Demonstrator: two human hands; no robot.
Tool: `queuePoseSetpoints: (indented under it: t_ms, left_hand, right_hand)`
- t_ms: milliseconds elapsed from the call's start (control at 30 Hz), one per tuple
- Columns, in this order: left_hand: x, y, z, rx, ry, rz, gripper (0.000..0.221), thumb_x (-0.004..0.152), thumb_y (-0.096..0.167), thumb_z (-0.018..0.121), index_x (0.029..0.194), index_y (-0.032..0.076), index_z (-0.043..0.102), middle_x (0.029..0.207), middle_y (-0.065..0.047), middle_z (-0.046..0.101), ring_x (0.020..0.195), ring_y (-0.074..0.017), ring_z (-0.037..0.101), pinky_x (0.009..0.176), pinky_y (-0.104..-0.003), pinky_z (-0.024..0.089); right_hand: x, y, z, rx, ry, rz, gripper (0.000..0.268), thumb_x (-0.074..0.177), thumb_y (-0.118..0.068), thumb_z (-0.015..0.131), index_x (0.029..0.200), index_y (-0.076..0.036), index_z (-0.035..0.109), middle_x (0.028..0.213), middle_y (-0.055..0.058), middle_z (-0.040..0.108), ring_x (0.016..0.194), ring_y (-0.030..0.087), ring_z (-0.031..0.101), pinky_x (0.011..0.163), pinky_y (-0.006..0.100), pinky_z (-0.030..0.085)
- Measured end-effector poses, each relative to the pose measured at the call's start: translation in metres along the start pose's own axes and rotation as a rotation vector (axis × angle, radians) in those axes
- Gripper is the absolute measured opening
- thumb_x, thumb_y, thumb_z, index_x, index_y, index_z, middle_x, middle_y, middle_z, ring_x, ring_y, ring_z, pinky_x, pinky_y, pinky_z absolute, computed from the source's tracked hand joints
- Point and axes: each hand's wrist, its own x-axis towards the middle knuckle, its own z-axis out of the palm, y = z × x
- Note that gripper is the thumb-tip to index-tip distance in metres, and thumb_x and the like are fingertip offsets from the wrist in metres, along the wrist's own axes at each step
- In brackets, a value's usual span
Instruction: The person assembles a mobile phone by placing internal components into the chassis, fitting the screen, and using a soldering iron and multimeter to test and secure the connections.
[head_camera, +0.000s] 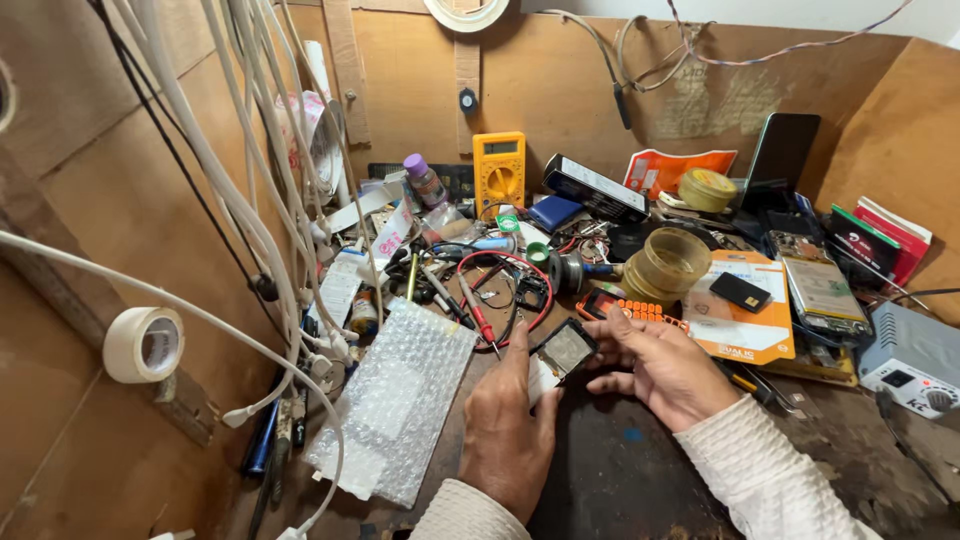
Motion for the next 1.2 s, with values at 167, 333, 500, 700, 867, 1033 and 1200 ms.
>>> queuePoseSetpoints:
  t_ms: [167, 333, 500, 700, 867, 1033, 1200]
  left_hand:
    - [0.0, 0.002, -0.001, -0.029, 0.031, 0.015, 0.068, 0.081, 0.006, 0.075, 0.143, -0.002, 0.05, 0.105, -0.023, 0.071, 0.097, -0.0404, 0.068, 0.083, -0.047, 0.052]
    - [-0.001, -0.008, 0.006, 0.002, 0.097, 0.169, 0.064, 0.08, 0.003, 0.074, 0.139, -0.005, 0.052, 0.111, -0.024, 0.071, 0.101, -0.0407, 0.068, 0.087, -0.047, 0.052]
    - [-0.003, -0.012, 0.01, 0.026, 0.069, 0.179, 0.068, 0.079, 0.0, 0.073, 0.142, -0.006, 0.049, 0.111, -0.025, 0.07, 0.103, -0.042, 0.066, 0.09, -0.048, 0.051]
    - [0.002, -0.001, 0.0, -0.014, -0.031, -0.084, 0.083, 0.082, 0.009, 0.076, 0.157, 0.005, 0.041, 0.111, -0.023, 0.07, 0.103, -0.0394, 0.067, 0.088, -0.046, 0.052]
    - [0.001, -0.005, 0.005, -0.056, 0.173, 0.23, 0.078, 0.078, 0.006, 0.08, 0.146, -0.005, 0.044, 0.122, -0.028, 0.068, 0.108, -0.0442, 0.067, 0.09, -0.046, 0.054]
    - [0.006, -0.002, 0.0, -0.151, 0.16, 0.213, 0.065, 0.081, 0.014, 0.08, 0.137, -0.005, 0.053, 0.114, -0.025, 0.072, 0.102, -0.0383, 0.073, 0.086, -0.042, 0.056]
    - [0.045, -0.013, 0.009, -0.338, 0.048, -0.069, 0.03, 0.092, 0.021, 0.071, 0.108, -0.003, 0.078, 0.095, -0.017, 0.081, 0.087, -0.0262, 0.081, 0.078, -0.034, 0.061]
  right_hand:
    - [0.0, 0.007, 0.006, -0.165, -0.057, -0.099, 0.034, 0.094, -0.034, 0.066, 0.095, -0.001, 0.072, 0.08, 0.007, 0.074, 0.065, 0.014, 0.067, 0.06, 0.031, 0.058]
    - [0.019, 0.022, 0.004, -0.245, 0.033, -0.176, 0.024, 0.092, -0.024, 0.07, 0.088, -0.001, 0.072, 0.075, 0.005, 0.07, 0.057, 0.012, 0.063, 0.051, 0.027, 0.053]
    - [0.038, 0.04, 0.002, -0.381, 0.2, -0.246, 0.022, 0.091, -0.019, 0.074, 0.084, 0.001, 0.07, 0.066, 0.006, 0.063, 0.044, 0.014, 0.052, 0.04, 0.028, 0.042]
    - [0.007, 0.029, 0.016, -0.242, 0.076, -0.31, 0.018, 0.087, -0.018, 0.074, 0.096, -0.003, 0.074, 0.078, 0.002, 0.073, 0.061, 0.008, 0.066, 0.051, 0.024, 0.052]
    - [-0.004, 0.03, 0.024, -0.092, 0.027, -0.396, 0.023, 0.085, -0.011, 0.079, 0.101, 0.003, 0.071, 0.084, 0.007, 0.076, 0.067, 0.012, 0.07, 0.059, 0.029, 0.06]
    - [0.008, 0.021, 0.025, -0.081, 0.053, -0.451, 0.027, 0.086, -0.009, 0.079, 0.107, 0.005, 0.07, 0.087, 0.008, 0.076, 0.068, 0.012, 0.069, 0.06, 0.027, 0.057]
    - [0.016, 0.024, 0.018, -0.155, 0.056, -0.528, 0.033, 0.082, -0.008, 0.079, 0.111, 0.004, 0.067, 0.09, 0.007, 0.077, 0.068, 0.011, 0.069, 0.057, 0.027, 0.056]
